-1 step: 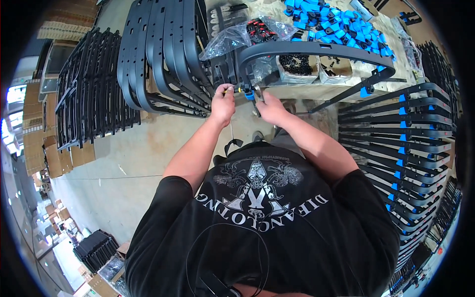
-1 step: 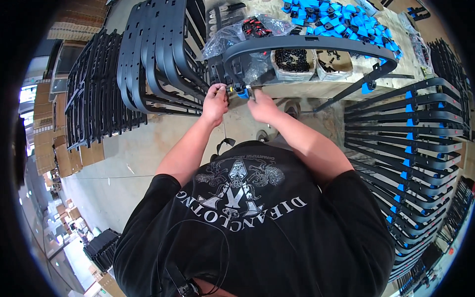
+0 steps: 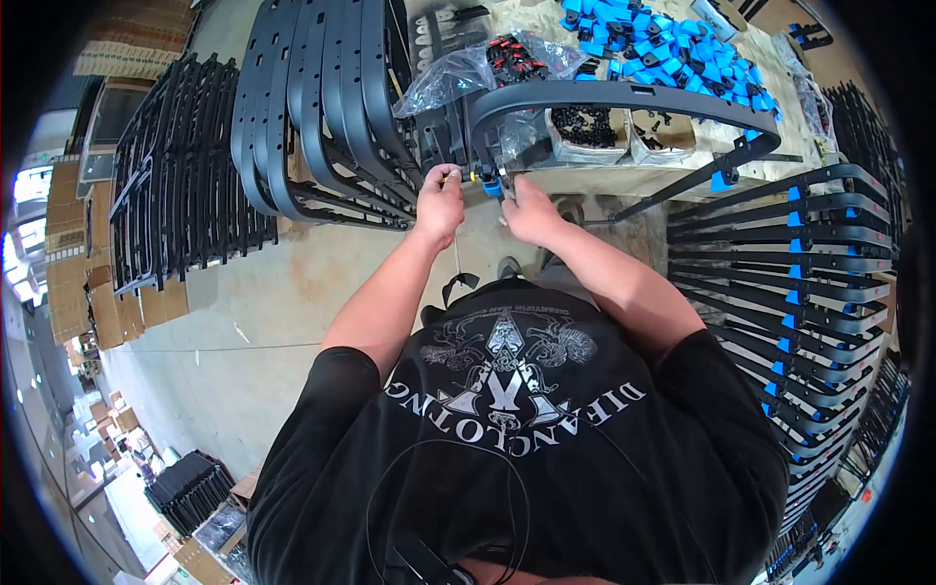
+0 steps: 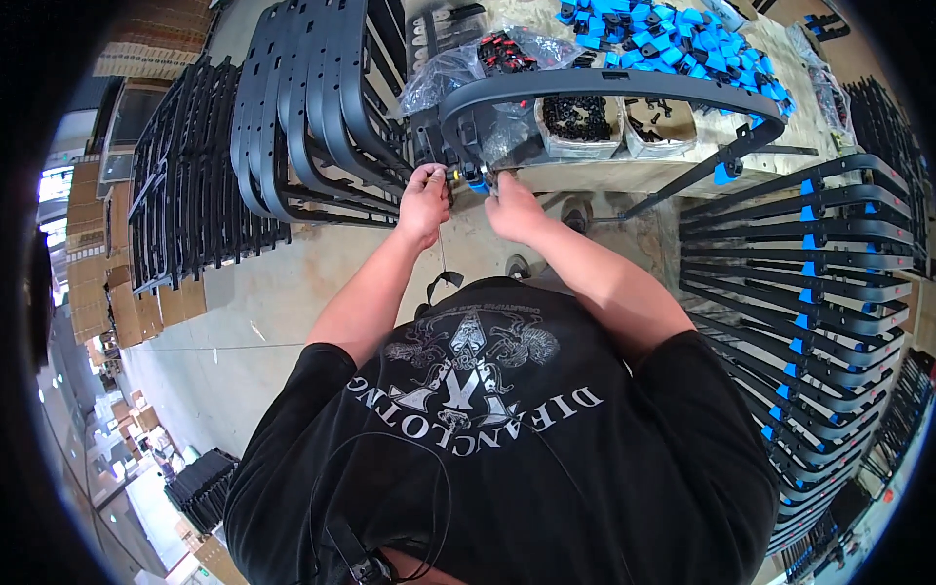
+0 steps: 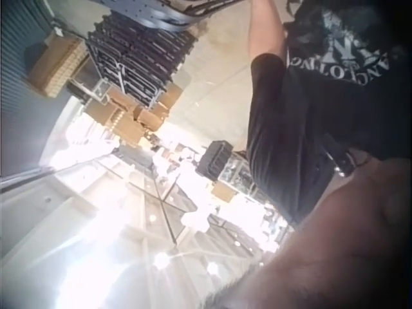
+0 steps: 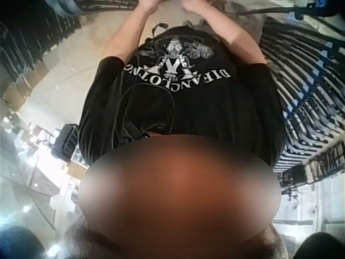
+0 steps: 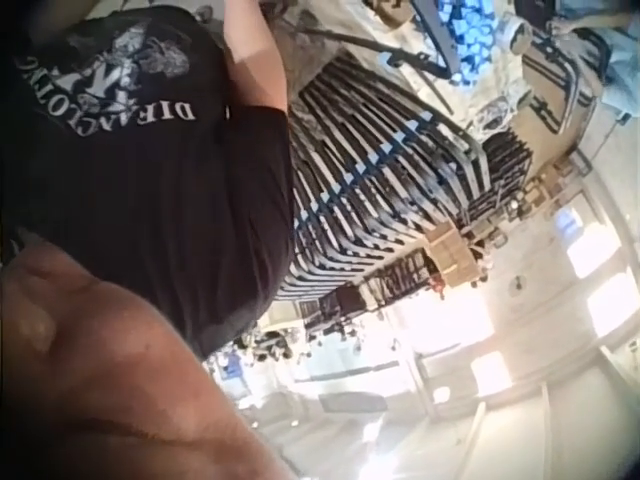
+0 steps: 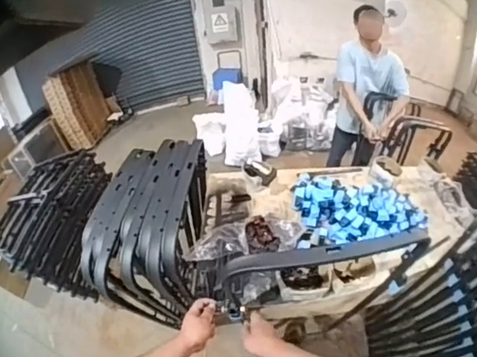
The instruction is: The recorder is assembling black metal frames by attaching blue plastic components and securing them with metal connectors and tools.
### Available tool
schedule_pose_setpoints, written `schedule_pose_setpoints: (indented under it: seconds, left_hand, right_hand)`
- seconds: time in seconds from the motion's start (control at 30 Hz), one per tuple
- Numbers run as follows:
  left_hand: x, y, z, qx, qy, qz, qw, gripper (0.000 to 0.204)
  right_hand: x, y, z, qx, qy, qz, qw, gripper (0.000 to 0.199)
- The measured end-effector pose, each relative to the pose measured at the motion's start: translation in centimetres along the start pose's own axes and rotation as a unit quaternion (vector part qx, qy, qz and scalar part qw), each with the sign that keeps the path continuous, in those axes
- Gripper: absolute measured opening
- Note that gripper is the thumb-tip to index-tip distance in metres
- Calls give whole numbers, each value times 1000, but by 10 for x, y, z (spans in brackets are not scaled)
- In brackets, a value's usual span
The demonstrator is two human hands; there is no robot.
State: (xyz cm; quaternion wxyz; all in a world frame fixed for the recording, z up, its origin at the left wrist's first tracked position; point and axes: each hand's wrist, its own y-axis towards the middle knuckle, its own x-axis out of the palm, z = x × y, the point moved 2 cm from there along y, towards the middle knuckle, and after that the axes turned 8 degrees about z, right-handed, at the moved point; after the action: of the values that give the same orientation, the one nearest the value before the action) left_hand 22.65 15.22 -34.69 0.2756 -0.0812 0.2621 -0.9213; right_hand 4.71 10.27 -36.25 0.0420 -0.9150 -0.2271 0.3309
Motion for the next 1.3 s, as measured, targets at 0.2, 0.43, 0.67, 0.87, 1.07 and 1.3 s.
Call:
schedule_pose_setpoints:
  seconds: [0.2, 0.43, 0.67, 0.87, 1.07, 1.3]
  left_hand:
    - [-1, -7, 13, -71, -23, 10, 997, 8]
    - [-1, -8, 13, -73, -41, 16, 996, 7]
    - [2, -9, 11, -30, -6, 40, 999, 19]
    - [2, -5, -2, 5, -11, 50, 999, 24]
    - [11, -4, 13, -29, 3, 46, 999, 24]
    - [2, -1, -5, 28, -42, 61, 997, 19]
  right_hand:
    - [6, 11, -16, 17, -151, -45, 987, 41]
    - [-18, 4, -46, 279, 368, -263, 847, 25]
    - [-29, 9, -62, 355, 379, -243, 820, 24]
    - [-12, 11, -42, 16, -197, -11, 980, 26]
    - [4, 18, -16, 135, 20, -210, 968, 28]
    - [-23, 4, -52, 308, 316, -258, 859, 26]
